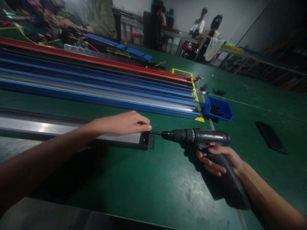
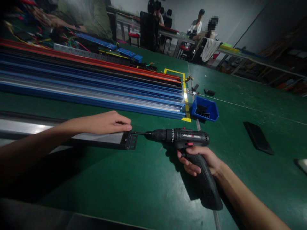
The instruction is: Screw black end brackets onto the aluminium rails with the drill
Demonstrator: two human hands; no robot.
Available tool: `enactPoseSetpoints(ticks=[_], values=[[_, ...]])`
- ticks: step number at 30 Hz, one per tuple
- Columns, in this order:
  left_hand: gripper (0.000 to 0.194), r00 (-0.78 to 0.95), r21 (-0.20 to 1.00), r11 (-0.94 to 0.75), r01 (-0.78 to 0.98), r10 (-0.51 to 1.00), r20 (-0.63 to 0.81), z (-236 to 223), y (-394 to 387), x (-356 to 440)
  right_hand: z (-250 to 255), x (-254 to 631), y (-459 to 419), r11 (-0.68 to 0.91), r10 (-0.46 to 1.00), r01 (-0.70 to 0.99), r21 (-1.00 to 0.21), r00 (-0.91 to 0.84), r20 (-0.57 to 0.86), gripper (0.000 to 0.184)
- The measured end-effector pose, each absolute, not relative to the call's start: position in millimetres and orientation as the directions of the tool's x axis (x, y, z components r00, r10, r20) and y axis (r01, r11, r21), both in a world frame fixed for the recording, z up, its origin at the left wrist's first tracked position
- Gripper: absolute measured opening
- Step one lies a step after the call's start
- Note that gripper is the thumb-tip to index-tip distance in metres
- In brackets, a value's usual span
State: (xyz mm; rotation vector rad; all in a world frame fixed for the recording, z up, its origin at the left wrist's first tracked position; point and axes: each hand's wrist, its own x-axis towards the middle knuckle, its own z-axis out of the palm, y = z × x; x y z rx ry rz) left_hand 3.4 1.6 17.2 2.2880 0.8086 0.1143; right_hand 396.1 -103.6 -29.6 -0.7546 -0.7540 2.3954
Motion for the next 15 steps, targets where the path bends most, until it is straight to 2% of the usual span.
enactPoseSetpoints(ticks=[15], values=[[0.044,0.796,0.655,-0.546,0.522,0.588,-0.143,14.8,2.9,2.2,-28.5,395.9,-102.8,-0.706,0.615,-0.293,-0.645,-0.705,-0.353,0.032]])
